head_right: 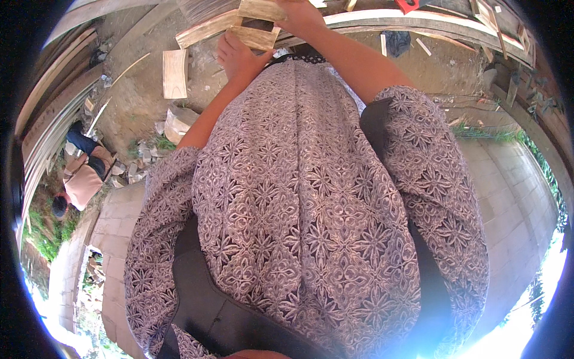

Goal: The person assembles a small wooden frame by fitting pieces together and tapping them with a hammer. They adjust the alignment of the frame and inspect the joints while sitting on the ground.

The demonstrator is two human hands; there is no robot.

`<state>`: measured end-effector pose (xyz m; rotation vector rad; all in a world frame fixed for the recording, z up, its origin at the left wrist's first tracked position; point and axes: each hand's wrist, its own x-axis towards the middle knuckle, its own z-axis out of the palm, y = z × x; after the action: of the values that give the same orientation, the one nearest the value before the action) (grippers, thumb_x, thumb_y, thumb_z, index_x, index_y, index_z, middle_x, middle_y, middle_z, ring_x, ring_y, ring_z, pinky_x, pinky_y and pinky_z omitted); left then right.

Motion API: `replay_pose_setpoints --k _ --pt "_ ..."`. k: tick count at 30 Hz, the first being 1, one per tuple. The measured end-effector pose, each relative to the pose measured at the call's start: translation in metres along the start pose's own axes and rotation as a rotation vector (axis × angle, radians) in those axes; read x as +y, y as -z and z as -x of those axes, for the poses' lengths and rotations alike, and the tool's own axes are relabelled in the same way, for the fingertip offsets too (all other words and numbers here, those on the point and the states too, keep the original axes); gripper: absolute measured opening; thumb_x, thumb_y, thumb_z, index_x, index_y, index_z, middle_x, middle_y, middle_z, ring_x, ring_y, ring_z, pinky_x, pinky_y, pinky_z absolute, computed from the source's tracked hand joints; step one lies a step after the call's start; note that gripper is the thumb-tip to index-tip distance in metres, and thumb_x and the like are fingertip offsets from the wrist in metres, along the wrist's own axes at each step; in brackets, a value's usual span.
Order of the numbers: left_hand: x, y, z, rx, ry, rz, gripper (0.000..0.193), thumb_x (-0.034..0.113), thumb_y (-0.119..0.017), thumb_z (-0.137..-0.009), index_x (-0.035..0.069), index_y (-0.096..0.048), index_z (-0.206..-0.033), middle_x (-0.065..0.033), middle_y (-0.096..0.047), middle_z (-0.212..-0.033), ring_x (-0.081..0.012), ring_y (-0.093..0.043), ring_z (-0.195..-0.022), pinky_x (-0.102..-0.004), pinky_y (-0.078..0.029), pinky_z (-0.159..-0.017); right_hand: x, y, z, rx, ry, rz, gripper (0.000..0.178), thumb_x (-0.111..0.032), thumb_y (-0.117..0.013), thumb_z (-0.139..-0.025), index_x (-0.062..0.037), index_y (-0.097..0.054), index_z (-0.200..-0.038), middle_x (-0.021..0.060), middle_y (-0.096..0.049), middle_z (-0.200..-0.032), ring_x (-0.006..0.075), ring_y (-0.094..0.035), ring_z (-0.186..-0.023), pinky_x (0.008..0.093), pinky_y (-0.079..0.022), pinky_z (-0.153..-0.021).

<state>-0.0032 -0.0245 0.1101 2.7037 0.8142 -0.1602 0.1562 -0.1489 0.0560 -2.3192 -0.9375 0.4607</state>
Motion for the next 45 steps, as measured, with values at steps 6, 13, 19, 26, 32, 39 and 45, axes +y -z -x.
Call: replay_pose_setpoints --k 6,13,19,26,32,39,45 --pt "-0.001 -0.002 0.002 0.009 -0.011 -0.036 0.123 0.056 -0.088 -0.058 -0.006 -0.022 -0.141 -0.0237 -0.029 -0.143 -0.0415 -0.034 -0.127 -0.0541 -0.031 -0.101 0.0 -0.002 0.01 0.128 0.055 -0.056 0.064 -0.033 -0.074 -0.076 -0.0036 -0.057 -0.131 0.023 -0.064 -0.118 0.0388 -0.061 -0.109 0.044 -0.049 -0.096" --pt "-0.006 -0.006 0.004 0.073 -0.05 -0.044 0.123 0.057 -0.088 -0.056 -0.005 -0.024 -0.141 -0.0231 -0.031 -0.142 -0.0415 -0.036 -0.125 -0.0545 -0.032 -0.1 0.001 0.027 0.013 0.141 -0.086 -0.221 0.083 -0.035 -0.087 -0.062 -0.0032 -0.056 -0.132 0.0251 -0.056 -0.129 0.0408 -0.055 -0.117 0.0444 -0.047 -0.1" --pt "-0.002 0.0 0.004 0.039 -0.021 -0.002 0.123 0.059 -0.086 -0.058 -0.004 -0.024 -0.142 -0.025 -0.032 -0.141 -0.0438 -0.035 -0.128 -0.0573 -0.031 -0.101 -0.02 0.027 0.017 0.112 -0.13 -0.14 0.079 -0.032 -0.087 -0.063 -0.0066 -0.058 -0.132 0.0229 -0.057 -0.125 0.0404 -0.054 -0.115 0.0444 -0.046 -0.101" --pt "0.004 0.001 0.001 0.055 -0.017 0.021 0.122 0.057 -0.088 -0.057 -0.004 -0.025 -0.142 -0.0224 -0.032 -0.141 -0.0414 -0.034 -0.127 -0.0533 -0.029 -0.101 -0.012 0.009 0.014 0.142 -0.106 -0.111 0.07 -0.029 -0.086 -0.065 -0.0118 -0.062 -0.129 0.0177 -0.06 -0.119 0.0359 -0.056 -0.114 0.0422 -0.047 -0.1" --pt "0.006 -0.001 0.003 0.06 0.005 0.035 0.121 0.056 -0.087 -0.057 -0.004 -0.025 -0.142 -0.0232 -0.032 -0.141 -0.0409 -0.033 -0.128 -0.0532 -0.028 -0.102 -0.022 0.017 0.01 0.077 -0.207 -0.059 0.067 -0.03 -0.086 -0.064 -0.0102 -0.065 -0.125 0.0165 -0.062 -0.116 0.0337 -0.059 -0.11 0.0408 -0.05 -0.096" --pt "0.006 -0.004 0.004 0.091 -0.027 0.063 0.121 0.055 -0.088 -0.057 -0.004 -0.025 -0.142 -0.024 -0.033 -0.14 -0.0408 -0.034 -0.127 -0.054 -0.028 -0.1 -0.014 0.015 0.011 0.069 -0.185 -0.034 0.069 -0.032 -0.087 -0.063 -0.0087 -0.065 -0.124 0.0187 -0.063 -0.117 0.0348 -0.06 -0.109 0.0411 -0.05 -0.095" --pt "0.007 -0.004 0.006 0.085 -0.028 0.056 0.121 0.055 -0.088 -0.058 -0.004 -0.024 -0.142 -0.0248 -0.033 -0.139 -0.0412 -0.034 -0.127 -0.0544 -0.029 -0.1 -0.013 0.016 0.014 0.097 -0.15 -0.049 0.069 -0.031 -0.087 -0.063 -0.008 -0.065 -0.124 0.0189 -0.064 -0.116 0.0351 -0.06 -0.11 0.0414 -0.05 -0.096"
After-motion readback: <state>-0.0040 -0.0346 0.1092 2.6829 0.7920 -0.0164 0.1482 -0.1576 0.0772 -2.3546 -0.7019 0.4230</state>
